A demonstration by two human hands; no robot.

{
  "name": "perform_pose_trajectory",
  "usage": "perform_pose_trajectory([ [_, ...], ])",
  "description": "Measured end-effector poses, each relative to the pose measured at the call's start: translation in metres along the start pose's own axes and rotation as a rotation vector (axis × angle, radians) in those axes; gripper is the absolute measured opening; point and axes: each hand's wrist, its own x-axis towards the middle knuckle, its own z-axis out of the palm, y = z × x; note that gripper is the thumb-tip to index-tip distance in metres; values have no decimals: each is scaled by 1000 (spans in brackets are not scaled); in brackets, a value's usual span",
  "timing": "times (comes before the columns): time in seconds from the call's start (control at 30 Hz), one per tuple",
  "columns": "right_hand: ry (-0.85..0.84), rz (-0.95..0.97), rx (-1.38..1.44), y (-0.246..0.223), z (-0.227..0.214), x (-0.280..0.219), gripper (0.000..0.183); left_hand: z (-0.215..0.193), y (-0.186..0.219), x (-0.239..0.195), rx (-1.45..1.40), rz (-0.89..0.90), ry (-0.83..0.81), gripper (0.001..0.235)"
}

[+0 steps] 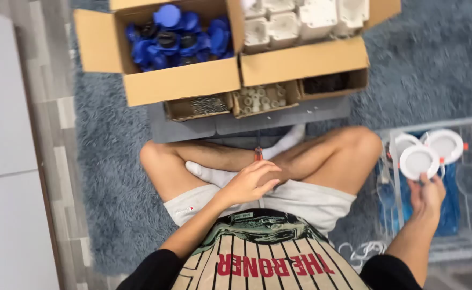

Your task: Assembling electrical light fixtures and junction boxes using a screwdriver

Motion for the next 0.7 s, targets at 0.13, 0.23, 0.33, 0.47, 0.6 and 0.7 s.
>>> perform_pose_trajectory([
  [0.13,-91,-38,62,-8,17,1,35,-13,-1,0,-68,-4,50,33],
  [0.23,-82,-3,-41,-18,29,-3,31,-33,-4,5,-65,-27,-7,37],
  [0.33,-21,-61,-257,-10,17,26,36,-67,-4,14,-37,56,22,36],
  [0.47,314,-674,-895,-48,43,-6,43,-140,27,26,65,232,287,27],
  [0.6,228,-1230,-620,-134,132,-113,28,-203,35,40,159,143,430,22],
  [0.7,-32,-1205,-494,-150,190,-169,18,-245,19,63,473,224,573,21],
])
